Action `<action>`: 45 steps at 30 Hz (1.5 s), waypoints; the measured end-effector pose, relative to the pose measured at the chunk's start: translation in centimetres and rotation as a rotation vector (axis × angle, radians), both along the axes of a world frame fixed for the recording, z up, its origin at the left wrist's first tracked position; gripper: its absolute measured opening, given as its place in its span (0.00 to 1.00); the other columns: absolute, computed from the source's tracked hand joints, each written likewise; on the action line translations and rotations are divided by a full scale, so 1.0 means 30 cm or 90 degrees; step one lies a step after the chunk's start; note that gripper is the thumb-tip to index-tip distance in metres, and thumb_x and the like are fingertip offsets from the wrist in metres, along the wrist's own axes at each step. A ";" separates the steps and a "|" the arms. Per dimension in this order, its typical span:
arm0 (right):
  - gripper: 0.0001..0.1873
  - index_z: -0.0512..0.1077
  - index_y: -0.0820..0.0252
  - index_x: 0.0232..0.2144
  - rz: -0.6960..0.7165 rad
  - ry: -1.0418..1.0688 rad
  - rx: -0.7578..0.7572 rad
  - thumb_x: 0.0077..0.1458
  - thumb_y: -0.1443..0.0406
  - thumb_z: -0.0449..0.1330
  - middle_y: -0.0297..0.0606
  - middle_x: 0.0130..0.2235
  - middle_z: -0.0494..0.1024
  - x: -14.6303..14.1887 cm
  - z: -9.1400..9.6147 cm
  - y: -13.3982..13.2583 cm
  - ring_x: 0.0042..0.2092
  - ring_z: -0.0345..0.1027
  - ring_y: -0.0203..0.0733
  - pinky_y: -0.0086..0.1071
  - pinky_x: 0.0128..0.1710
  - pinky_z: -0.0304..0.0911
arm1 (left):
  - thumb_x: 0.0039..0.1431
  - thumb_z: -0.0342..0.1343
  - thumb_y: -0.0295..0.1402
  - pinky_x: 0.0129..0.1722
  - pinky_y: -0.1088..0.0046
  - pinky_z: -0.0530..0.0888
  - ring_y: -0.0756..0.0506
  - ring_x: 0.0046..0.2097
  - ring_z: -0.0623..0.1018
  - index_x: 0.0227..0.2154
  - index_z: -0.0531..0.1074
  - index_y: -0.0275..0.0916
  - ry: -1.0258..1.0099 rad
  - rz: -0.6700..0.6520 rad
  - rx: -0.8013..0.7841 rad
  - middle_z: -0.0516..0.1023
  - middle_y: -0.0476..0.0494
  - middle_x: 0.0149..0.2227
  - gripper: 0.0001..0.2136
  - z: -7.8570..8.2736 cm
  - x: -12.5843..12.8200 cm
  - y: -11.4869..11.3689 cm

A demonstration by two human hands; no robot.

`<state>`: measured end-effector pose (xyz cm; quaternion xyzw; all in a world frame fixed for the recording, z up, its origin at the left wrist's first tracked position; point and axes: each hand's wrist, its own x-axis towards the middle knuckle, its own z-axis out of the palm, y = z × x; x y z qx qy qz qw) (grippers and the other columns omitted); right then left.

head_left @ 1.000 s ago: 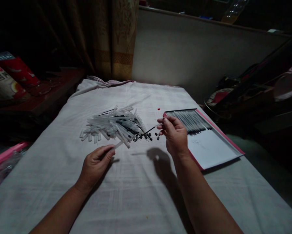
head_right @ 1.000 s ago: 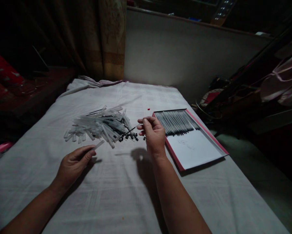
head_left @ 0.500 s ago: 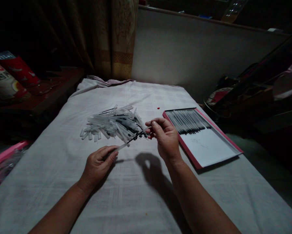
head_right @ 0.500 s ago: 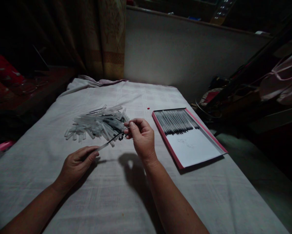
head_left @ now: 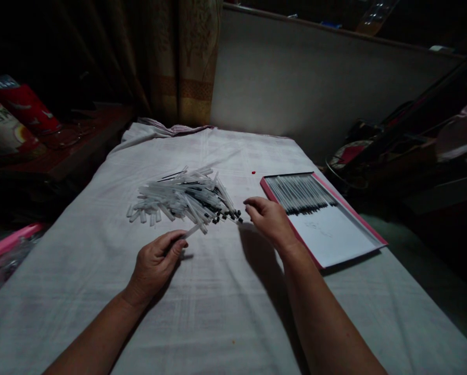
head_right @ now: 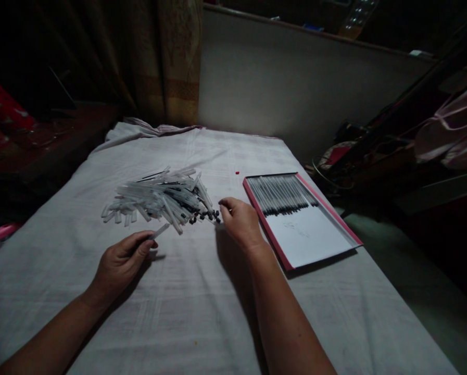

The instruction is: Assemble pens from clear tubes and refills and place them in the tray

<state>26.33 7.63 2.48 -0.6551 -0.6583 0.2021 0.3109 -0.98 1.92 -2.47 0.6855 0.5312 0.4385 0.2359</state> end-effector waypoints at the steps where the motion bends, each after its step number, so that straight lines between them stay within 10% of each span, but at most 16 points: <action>1: 0.12 0.82 0.54 0.38 -0.011 -0.048 -0.014 0.58 0.66 0.58 0.41 0.40 0.85 0.025 0.003 0.005 0.43 0.77 0.48 0.38 0.45 0.68 | 0.62 0.55 0.44 0.35 0.70 0.81 0.46 0.31 0.82 0.40 0.79 0.39 0.011 0.000 0.012 0.84 0.45 0.32 0.15 -0.001 0.000 0.000; 13: 0.10 0.80 0.60 0.37 0.058 -0.285 -0.120 0.57 0.66 0.59 0.49 0.39 0.83 -0.020 -0.027 -0.011 0.40 0.76 0.50 0.34 0.35 0.60 | 0.63 0.56 0.40 0.36 0.75 0.78 0.47 0.35 0.82 0.39 0.79 0.40 0.086 -0.056 0.080 0.84 0.45 0.35 0.11 0.016 0.007 -0.003; 23: 0.09 0.78 0.60 0.35 0.283 0.349 -0.201 0.54 0.68 0.59 0.37 0.34 0.83 -0.084 0.005 -0.034 0.32 0.74 0.36 0.28 0.32 0.67 | 0.64 0.56 0.34 0.38 0.77 0.76 0.48 0.36 0.82 0.41 0.77 0.40 0.104 -0.114 0.125 0.83 0.47 0.35 0.07 0.024 0.013 -0.010; 29: 0.04 0.73 0.60 0.33 0.295 0.476 -0.288 0.52 0.69 0.62 0.34 0.32 0.81 -0.123 0.014 -0.054 0.30 0.73 0.33 0.23 0.26 0.63 | 0.64 0.56 0.35 0.38 0.77 0.76 0.48 0.36 0.82 0.41 0.77 0.40 0.109 -0.105 0.138 0.83 0.46 0.35 0.08 0.016 0.009 -0.008; 45: 0.06 0.77 0.57 0.38 0.370 -0.019 -0.044 0.62 0.65 0.59 0.36 0.34 0.81 -0.149 0.024 -0.076 0.35 0.72 0.37 0.28 0.35 0.58 | 0.65 0.55 0.35 0.39 0.75 0.78 0.47 0.37 0.83 0.43 0.79 0.41 0.114 -0.102 0.136 0.84 0.44 0.36 0.10 0.010 0.008 -0.007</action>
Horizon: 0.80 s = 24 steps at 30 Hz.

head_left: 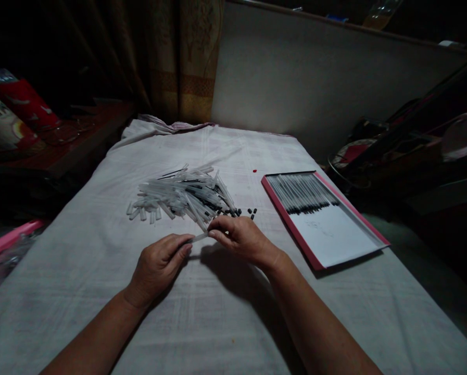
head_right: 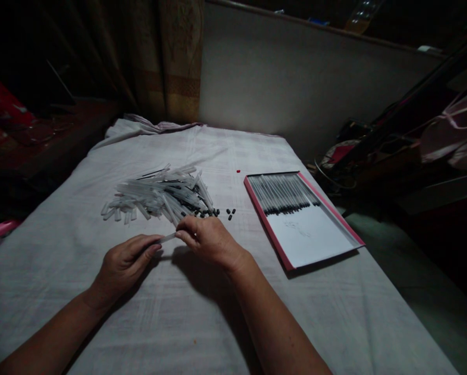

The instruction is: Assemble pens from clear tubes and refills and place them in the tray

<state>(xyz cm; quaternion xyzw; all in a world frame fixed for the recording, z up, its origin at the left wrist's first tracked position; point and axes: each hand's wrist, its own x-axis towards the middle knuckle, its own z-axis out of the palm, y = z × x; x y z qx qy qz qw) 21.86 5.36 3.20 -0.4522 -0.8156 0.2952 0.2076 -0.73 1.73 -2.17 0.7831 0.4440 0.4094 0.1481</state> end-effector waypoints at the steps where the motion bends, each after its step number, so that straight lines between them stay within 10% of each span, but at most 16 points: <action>1: 0.08 0.78 0.57 0.37 -0.002 -0.038 0.012 0.63 0.63 0.59 0.36 0.33 0.81 -0.002 -0.003 0.001 0.34 0.72 0.38 0.28 0.33 0.57 | 0.65 0.55 0.35 0.39 0.76 0.77 0.47 0.37 0.83 0.42 0.79 0.40 -0.001 -0.003 0.008 0.84 0.44 0.36 0.09 -0.001 0.000 0.000; 7: 0.21 0.77 0.58 0.28 -0.012 -0.122 0.017 0.67 0.55 0.53 0.37 0.25 0.78 -0.007 -0.011 0.001 0.29 0.68 0.37 0.29 0.29 0.51 | 0.65 0.54 0.37 0.39 0.74 0.78 0.46 0.37 0.83 0.42 0.79 0.41 0.001 0.010 -0.016 0.84 0.44 0.36 0.11 0.005 0.000 -0.001; 24: 0.13 0.76 0.61 0.28 0.023 0.034 -0.087 0.63 0.63 0.59 0.32 0.26 0.76 0.008 -0.010 0.005 0.29 0.67 0.34 0.26 0.30 0.53 | 0.65 0.55 0.35 0.39 0.76 0.77 0.47 0.37 0.83 0.44 0.78 0.42 0.007 -0.026 -0.021 0.84 0.44 0.36 0.10 0.011 -0.001 -0.004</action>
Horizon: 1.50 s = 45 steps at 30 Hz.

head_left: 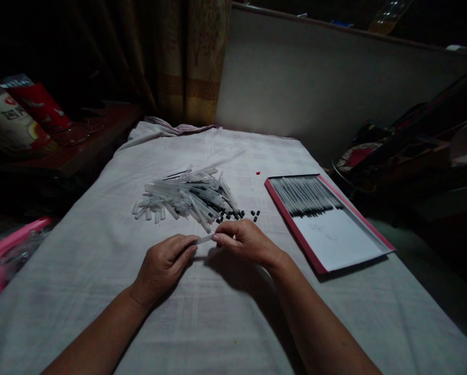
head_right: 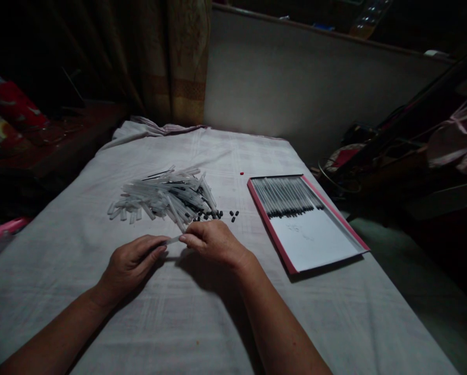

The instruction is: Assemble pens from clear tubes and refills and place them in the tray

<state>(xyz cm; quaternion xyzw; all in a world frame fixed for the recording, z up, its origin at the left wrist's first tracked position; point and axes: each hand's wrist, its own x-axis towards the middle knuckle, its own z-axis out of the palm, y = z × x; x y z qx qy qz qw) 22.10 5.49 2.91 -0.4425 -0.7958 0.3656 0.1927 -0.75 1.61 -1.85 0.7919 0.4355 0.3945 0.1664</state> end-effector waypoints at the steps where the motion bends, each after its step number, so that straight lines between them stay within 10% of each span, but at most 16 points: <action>1: 0.14 0.76 0.61 0.27 0.000 0.004 -0.004 0.63 0.62 0.58 0.31 0.25 0.75 -0.001 -0.003 0.000 0.28 0.66 0.33 0.26 0.30 0.53 | 0.65 0.55 0.34 0.39 0.76 0.77 0.48 0.37 0.82 0.44 0.78 0.42 0.002 -0.004 0.005 0.84 0.45 0.37 0.10 0.000 0.000 0.000; 9: 0.23 0.71 0.60 0.22 -0.005 0.032 -0.013 0.67 0.60 0.51 0.31 0.21 0.70 -0.011 -0.030 0.000 0.26 0.65 0.34 0.27 0.29 0.54 | 0.65 0.56 0.33 0.40 0.77 0.77 0.48 0.39 0.82 0.44 0.78 0.41 0.001 0.000 0.025 0.84 0.45 0.38 0.09 -0.010 -0.001 0.001; 15: 0.11 0.74 0.60 0.44 0.003 0.169 -0.039 0.58 0.64 0.60 0.35 0.34 0.78 0.019 -0.038 0.011 0.35 0.71 0.37 0.28 0.35 0.62 | 0.65 0.55 0.33 0.39 0.78 0.76 0.49 0.38 0.82 0.43 0.78 0.39 -0.007 0.015 0.024 0.83 0.45 0.37 0.08 -0.008 -0.002 0.004; 21: 0.06 0.76 0.59 0.33 -0.011 0.105 0.026 0.58 0.66 0.59 0.34 0.31 0.79 0.007 -0.038 0.007 0.33 0.70 0.36 0.27 0.34 0.59 | 0.66 0.55 0.34 0.39 0.77 0.77 0.48 0.37 0.83 0.43 0.78 0.40 0.003 0.017 0.030 0.84 0.45 0.37 0.09 -0.007 0.000 0.003; 26: 0.20 0.72 0.60 0.21 -0.027 -0.017 0.069 0.64 0.61 0.53 0.31 0.20 0.69 -0.010 -0.040 0.001 0.25 0.62 0.34 0.28 0.28 0.51 | 0.65 0.55 0.34 0.38 0.78 0.77 0.48 0.37 0.83 0.43 0.78 0.40 0.021 0.006 0.046 0.84 0.46 0.36 0.09 -0.010 0.000 0.001; 32: 0.08 0.74 0.60 0.38 0.003 0.126 -0.008 0.59 0.63 0.59 0.33 0.31 0.75 0.007 -0.054 0.005 0.33 0.67 0.36 0.28 0.33 0.58 | 0.66 0.54 0.33 0.38 0.78 0.76 0.49 0.37 0.82 0.43 0.77 0.40 0.025 0.007 0.051 0.83 0.46 0.36 0.08 -0.005 -0.002 0.002; 39: 0.14 0.73 0.61 0.26 -0.015 0.077 0.013 0.62 0.61 0.57 0.31 0.25 0.72 0.009 -0.063 0.012 0.29 0.64 0.34 0.27 0.31 0.56 | 0.66 0.54 0.34 0.38 0.77 0.77 0.48 0.37 0.82 0.42 0.77 0.39 0.034 0.013 0.047 0.84 0.45 0.36 0.09 -0.006 0.001 0.003; 45: 0.07 0.74 0.60 0.38 0.004 0.130 -0.012 0.57 0.65 0.60 0.32 0.33 0.76 0.020 -0.060 0.010 0.34 0.68 0.36 0.27 0.35 0.59 | 0.66 0.53 0.35 0.37 0.76 0.77 0.48 0.35 0.82 0.42 0.78 0.40 0.031 0.025 0.038 0.83 0.45 0.35 0.09 -0.005 0.004 0.003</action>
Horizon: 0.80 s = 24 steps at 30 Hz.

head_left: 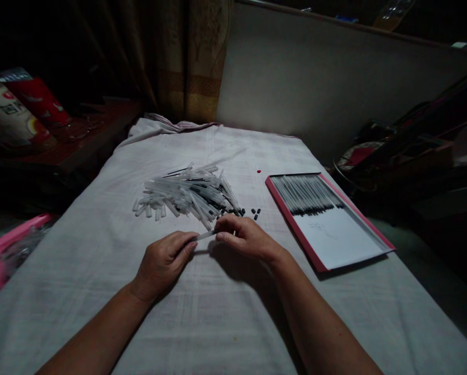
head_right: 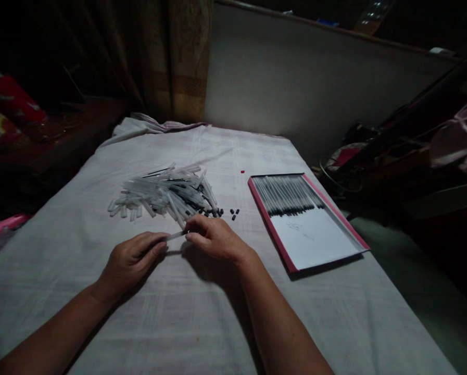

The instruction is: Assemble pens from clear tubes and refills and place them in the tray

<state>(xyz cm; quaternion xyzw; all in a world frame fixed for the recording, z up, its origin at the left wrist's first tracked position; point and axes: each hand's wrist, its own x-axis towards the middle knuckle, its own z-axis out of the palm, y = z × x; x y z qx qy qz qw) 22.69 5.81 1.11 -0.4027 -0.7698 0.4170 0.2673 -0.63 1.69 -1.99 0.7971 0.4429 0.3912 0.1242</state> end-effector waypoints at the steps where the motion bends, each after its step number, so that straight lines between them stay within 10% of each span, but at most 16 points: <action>1: 0.05 0.74 0.60 0.36 -0.001 -0.001 0.009 0.57 0.66 0.59 0.32 0.32 0.76 0.000 0.000 0.000 0.34 0.68 0.36 0.27 0.34 0.59 | 0.66 0.53 0.35 0.37 0.77 0.77 0.48 0.35 0.82 0.42 0.78 0.40 0.000 -0.002 0.004 0.83 0.45 0.35 0.09 -0.001 0.000 0.001; 24: 0.07 0.74 0.59 0.34 -0.014 -0.049 0.026 0.61 0.63 0.57 0.33 0.30 0.76 -0.004 0.001 0.002 0.33 0.68 0.37 0.29 0.34 0.58 | 0.67 0.53 0.36 0.37 0.76 0.77 0.47 0.36 0.82 0.42 0.77 0.40 0.022 0.002 -0.004 0.84 0.44 0.36 0.10 0.004 0.000 0.000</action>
